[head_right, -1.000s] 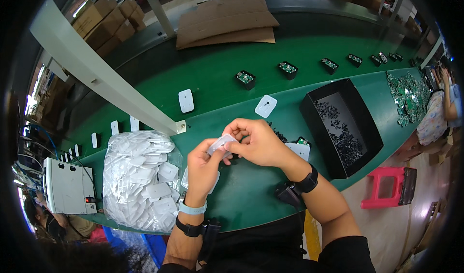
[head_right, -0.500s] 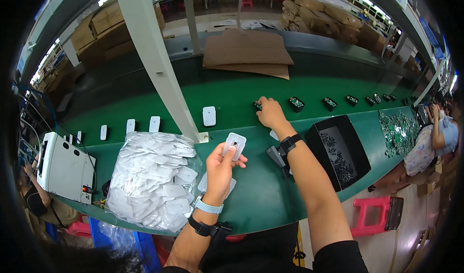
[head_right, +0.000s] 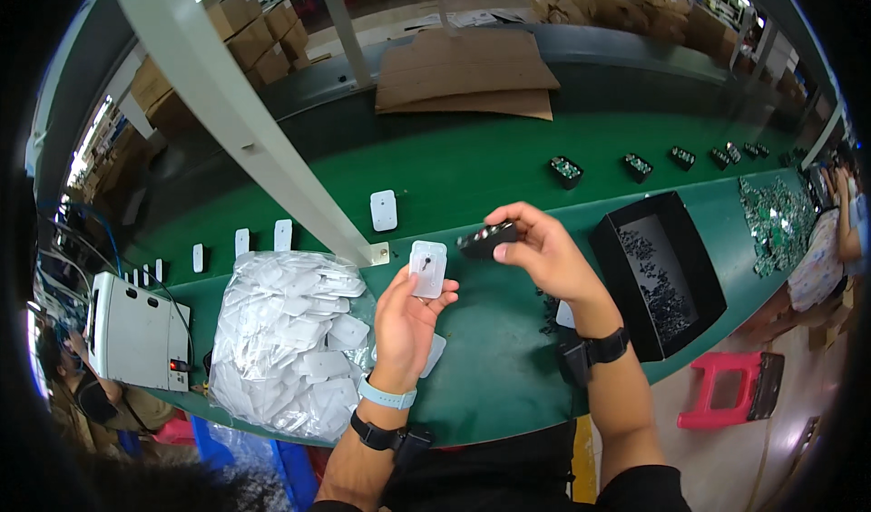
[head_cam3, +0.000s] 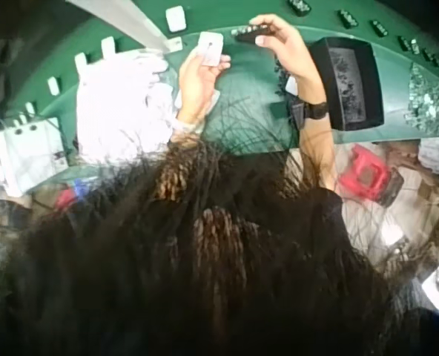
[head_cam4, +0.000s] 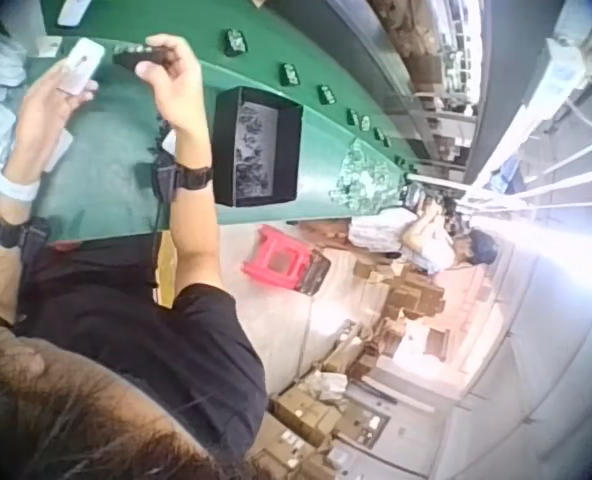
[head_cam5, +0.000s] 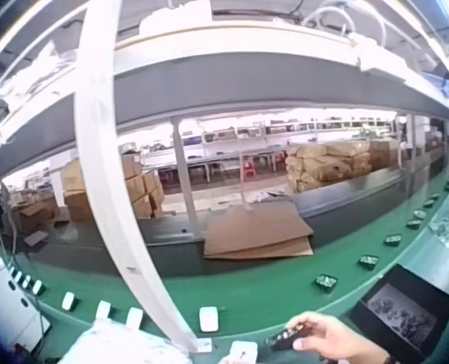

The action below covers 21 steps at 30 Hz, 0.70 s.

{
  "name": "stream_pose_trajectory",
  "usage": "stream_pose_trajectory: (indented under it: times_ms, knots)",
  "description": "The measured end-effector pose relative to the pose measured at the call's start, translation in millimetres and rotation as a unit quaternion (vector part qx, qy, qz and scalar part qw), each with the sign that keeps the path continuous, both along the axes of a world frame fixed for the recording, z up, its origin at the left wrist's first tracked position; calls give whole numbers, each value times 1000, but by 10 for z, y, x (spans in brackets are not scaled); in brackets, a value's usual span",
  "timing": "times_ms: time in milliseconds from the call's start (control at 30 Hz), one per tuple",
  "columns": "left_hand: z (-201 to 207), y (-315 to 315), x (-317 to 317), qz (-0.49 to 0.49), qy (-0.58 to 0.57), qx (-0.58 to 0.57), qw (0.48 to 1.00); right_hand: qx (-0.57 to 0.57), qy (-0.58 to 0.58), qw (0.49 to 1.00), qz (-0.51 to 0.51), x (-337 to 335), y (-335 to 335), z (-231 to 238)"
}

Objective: The person assembles small white electronic devices by hand on a green workbench. They pick up a white plastic casing, insert a small black component, and place the finished unit on the table. The process is repeated continuously with multiple units.

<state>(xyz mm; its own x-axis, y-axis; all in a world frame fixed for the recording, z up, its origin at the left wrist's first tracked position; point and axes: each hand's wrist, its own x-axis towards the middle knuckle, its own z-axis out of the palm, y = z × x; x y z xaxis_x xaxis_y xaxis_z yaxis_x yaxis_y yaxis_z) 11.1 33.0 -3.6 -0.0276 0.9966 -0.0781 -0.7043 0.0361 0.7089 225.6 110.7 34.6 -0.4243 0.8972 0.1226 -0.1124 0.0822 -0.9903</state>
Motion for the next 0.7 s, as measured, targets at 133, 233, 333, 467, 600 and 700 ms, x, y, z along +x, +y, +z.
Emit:
stream_pose_trajectory:
  times_ms: [133,233,333,467,600,700]
  knots:
    - [-54,-21,-16,-8,-50,-21,998,-38,-47,997,45,-23,-230,252]
    - [-12,-9,21,-32,-54,-20,998,-15,-52,998,44,-54,-237,115]
    - [72,-27,96,-39,-49,-7,998,15,-40,999,4,-112,-254,1]
    - [38,-65,143,-40,-45,-8,998,91,-107,989,-51,-112,-279,45]
    - [-58,-84,150,-60,-19,-4,998,114,-128,983,-70,-121,-298,91]
    - [-62,-98,170,-78,10,24,997,114,-127,983,-72,-137,-312,75]
